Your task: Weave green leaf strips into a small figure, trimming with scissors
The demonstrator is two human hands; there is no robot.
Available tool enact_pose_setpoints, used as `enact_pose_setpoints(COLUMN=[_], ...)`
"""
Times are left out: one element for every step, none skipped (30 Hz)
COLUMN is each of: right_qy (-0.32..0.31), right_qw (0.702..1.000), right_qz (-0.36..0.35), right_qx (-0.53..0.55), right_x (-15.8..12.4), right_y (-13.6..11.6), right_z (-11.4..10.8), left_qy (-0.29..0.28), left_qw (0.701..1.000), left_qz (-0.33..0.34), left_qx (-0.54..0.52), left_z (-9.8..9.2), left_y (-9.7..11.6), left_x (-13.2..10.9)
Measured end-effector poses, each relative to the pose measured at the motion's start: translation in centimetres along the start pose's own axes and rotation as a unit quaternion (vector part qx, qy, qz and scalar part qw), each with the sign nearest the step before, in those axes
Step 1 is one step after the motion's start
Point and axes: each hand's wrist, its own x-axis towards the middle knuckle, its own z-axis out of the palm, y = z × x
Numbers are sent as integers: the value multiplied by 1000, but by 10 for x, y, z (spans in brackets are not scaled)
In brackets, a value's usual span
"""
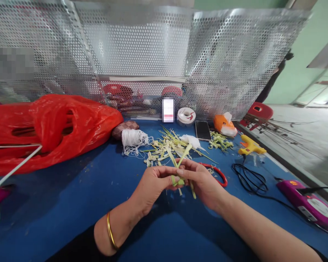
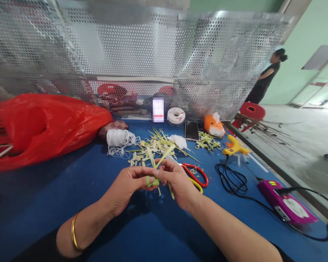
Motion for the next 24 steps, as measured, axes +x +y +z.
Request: enact_pose_setpoints(right_qy=[7, 18, 29, 40, 50, 58, 68, 79, 90, 98, 101, 97, 89, 76, 59, 39, 18, -1, -17, -30, -39, -40, -34, -20], right_qw=[1000, 999, 999, 998, 997, 997, 995, 991, 983, 968, 946, 916, 881, 847, 818, 794, 775, 760, 751, 749, 757, 775, 801, 832], right_qz=[-3, -7, -13, -22, -34, -50, -70, -96, -128, -169, -217, -269, -320, -365, -398, -421, -434, -440, -443, -441, -434, -421, -399, -373], right_qx=[17, 29, 37, 40, 37, 24, -3, -42, -93, -154, -219, -282, -336, -378, -411, -438, -459, -477, -490, -494, -487, -469, -444, -410], right_x=[0, -1, -1, -2, -2, -2, -3, -3, -3, -3, -3, -4, -5, -5, -7, -8, -9, -10, -10, -11, -11, -11, -11, -11], right_y=[1, 1, 2, 3, 4, 5, 6, 7, 7, 8, 8, 7, 6, 5, 4, 2, 1, 0, 0, 0, 0, 1, 2, 3], right_z=[1, 2, 3, 4, 4, 5, 4, 4, 3, 2, 1, 0, -1, -1, -2, -3, -4, -5, -5, -5, -5, -5, -4, -3], left_qy=[0, 5, 12, 19, 25, 33, 40, 46, 51, 57, 63, 68, 71, 74, 73, 71, 68, 63, 57, 50, 42, 35, 25, 14], left_qw=[1000, 1000, 1000, 999, 999, 998, 997, 996, 995, 994, 993, 992, 991, 991, 992, 993, 995, 996, 998, 998, 999, 999, 999, 999], left_qz=[-4, -8, -10, -13, -16, -18, -19, -19, -20, -22, -26, -31, -35, -38, -39, -38, -35, -31, -26, -22, -20, -21, -28, -37], left_qx=[-4, -12, -22, -33, -45, -57, -68, -77, -86, -94, -99, -103, -104, -102, -95, -82, -66, -46, -28, -14, -6, -5, -7, -12], left_z=[0, -1, -1, -1, -1, -1, -1, -1, -1, 0, 0, 0, 0, -1, -1, 0, 0, 0, 0, 1, 1, 1, 1, 0], left_y=[-1, -2, -3, -4, -5, -5, -5, -5, -4, -3, -3, -2, -2, -2, -2, -2, -2, -2, -3, -3, -3, -4, -4, -4], left_x=[0, 0, 1, 1, 1, 2, 2, 2, 2, 2, 2, 2, 1, 1, 1, 2, 2, 2, 2, 2, 1, 1, 1, 0])
